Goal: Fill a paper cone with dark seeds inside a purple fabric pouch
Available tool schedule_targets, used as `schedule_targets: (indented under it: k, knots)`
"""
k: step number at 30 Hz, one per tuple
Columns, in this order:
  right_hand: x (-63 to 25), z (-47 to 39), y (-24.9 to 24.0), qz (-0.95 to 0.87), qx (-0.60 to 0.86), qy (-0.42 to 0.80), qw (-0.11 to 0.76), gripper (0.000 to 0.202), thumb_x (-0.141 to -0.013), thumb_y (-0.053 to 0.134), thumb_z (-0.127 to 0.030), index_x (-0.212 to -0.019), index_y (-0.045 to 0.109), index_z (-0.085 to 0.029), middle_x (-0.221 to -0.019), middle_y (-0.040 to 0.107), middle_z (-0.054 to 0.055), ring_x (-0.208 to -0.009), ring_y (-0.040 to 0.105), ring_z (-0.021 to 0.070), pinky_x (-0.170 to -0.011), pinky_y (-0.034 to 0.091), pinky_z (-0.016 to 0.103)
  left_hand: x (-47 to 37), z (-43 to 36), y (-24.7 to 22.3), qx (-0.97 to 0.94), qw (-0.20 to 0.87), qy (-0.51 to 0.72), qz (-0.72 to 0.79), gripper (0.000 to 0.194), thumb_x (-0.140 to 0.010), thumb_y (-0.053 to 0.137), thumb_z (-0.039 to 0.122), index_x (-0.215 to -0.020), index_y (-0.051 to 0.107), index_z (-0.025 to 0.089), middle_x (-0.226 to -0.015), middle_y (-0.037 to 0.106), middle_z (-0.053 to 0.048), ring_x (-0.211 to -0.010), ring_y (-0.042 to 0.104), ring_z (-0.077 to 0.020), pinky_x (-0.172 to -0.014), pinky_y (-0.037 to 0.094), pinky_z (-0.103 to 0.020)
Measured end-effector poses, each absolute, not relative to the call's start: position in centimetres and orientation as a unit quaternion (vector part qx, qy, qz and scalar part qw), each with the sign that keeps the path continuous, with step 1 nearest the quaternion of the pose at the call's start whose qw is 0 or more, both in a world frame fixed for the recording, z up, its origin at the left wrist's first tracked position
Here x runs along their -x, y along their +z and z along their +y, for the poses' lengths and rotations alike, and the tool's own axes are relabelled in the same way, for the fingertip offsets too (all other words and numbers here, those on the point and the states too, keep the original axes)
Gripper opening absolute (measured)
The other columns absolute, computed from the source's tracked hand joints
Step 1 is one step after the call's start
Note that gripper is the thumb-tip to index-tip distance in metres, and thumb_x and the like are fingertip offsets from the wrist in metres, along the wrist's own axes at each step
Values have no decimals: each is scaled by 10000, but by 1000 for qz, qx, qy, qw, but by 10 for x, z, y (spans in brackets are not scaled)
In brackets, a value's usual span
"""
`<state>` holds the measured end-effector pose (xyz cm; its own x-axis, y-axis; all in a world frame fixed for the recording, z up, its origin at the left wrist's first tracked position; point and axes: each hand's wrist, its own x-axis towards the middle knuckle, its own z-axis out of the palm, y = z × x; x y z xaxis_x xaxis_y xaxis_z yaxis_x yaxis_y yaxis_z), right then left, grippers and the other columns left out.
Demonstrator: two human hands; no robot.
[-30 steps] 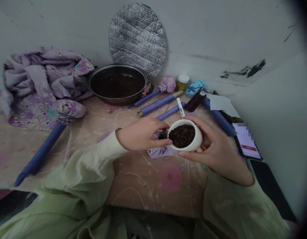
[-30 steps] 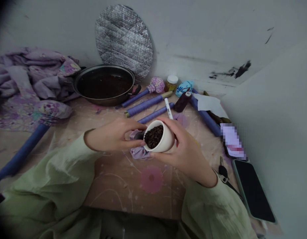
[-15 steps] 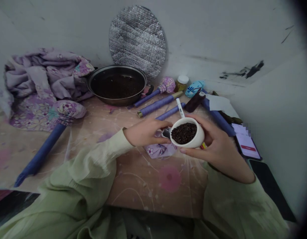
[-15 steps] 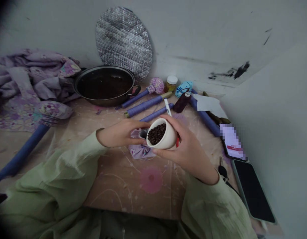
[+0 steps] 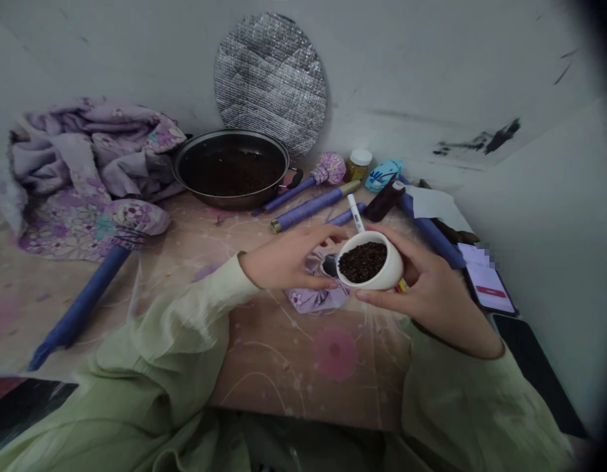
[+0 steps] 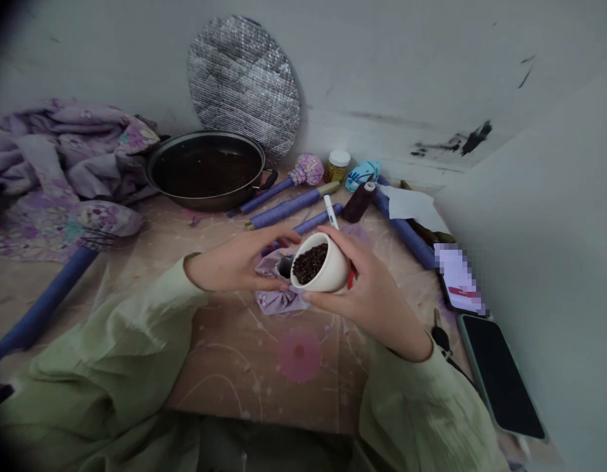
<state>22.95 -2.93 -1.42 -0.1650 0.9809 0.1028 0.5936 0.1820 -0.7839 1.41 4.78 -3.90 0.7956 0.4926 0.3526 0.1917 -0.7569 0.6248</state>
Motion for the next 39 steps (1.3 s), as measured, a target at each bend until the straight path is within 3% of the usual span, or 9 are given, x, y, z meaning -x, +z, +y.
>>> schedule_targets:
  k: [3, 8, 14, 25, 32, 39]
  knots:
    - [-229, -29, -15, -702, 560, 304, 318, 789, -615, 806, -352, -1326, 471, -285, -1354, 532, 65, -1239, 506, 321, -1058, 405, 519, -13, 46, -36, -899, 288, 277, 179, 520, -762, 685, 372, -1205, 500, 171, -1230, 592, -128, -1134, 562, -227, -974, 438, -353]
    - [-230, -29, -16, -708, 554, 301, 318, 794, -609, 809, -362, -1323, 472, -278, -1350, 532, 76, -1214, 524, 331, -1030, 429, 522, -19, 41, -38, -879, 295, 305, 219, 368, -806, 633, 354, -1092, 543, 140, -1063, 649, -93, -962, 617, -179, -879, 476, -305]
    - [-230, -29, -19, -714, 546, 306, 313, 820, -615, 806, -386, -1344, 449, -274, -1366, 507, 70, -1241, 499, 318, -1050, 420, 484, -26, 36, -41, -866, 287, 325, 249, 399, -753, 696, 385, -1032, 557, 135, -985, 658, -71, -888, 619, -174, -837, 486, -315]
    - [-230, -29, -20, -722, 538, 300, 316, 801, -623, 806, -362, -1334, 453, -256, -1358, 509, 79, -1247, 490, 312, -1058, 407, 468, -21, 37, -39, -879, 278, 302, 243, 317, -783, 648, 268, -1061, 554, 149, -1066, 659, -78, -996, 616, -190, -893, 476, -321]
    - [-230, -29, -21, -727, 535, 292, 315, 808, -618, 807, -361, -1337, 450, -265, -1366, 506, 70, -1255, 485, 316, -1055, 412, 464, -18, 42, -41, -911, 244, 289, 167, 340, -836, 457, 124, -1162, 553, 136, -1172, 637, -117, -1090, 592, -202, -952, 458, -347]
    - [-230, -29, -20, -723, 542, 292, 314, 795, -617, 804, -360, -1327, 461, -262, -1351, 522, 67, -1231, 508, 320, -1041, 425, 465, -17, 44, -40, -917, 239, 273, 165, 333, -796, 429, 62, -1081, 587, 129, -1122, 645, -116, -1056, 598, -197, -936, 468, -343]
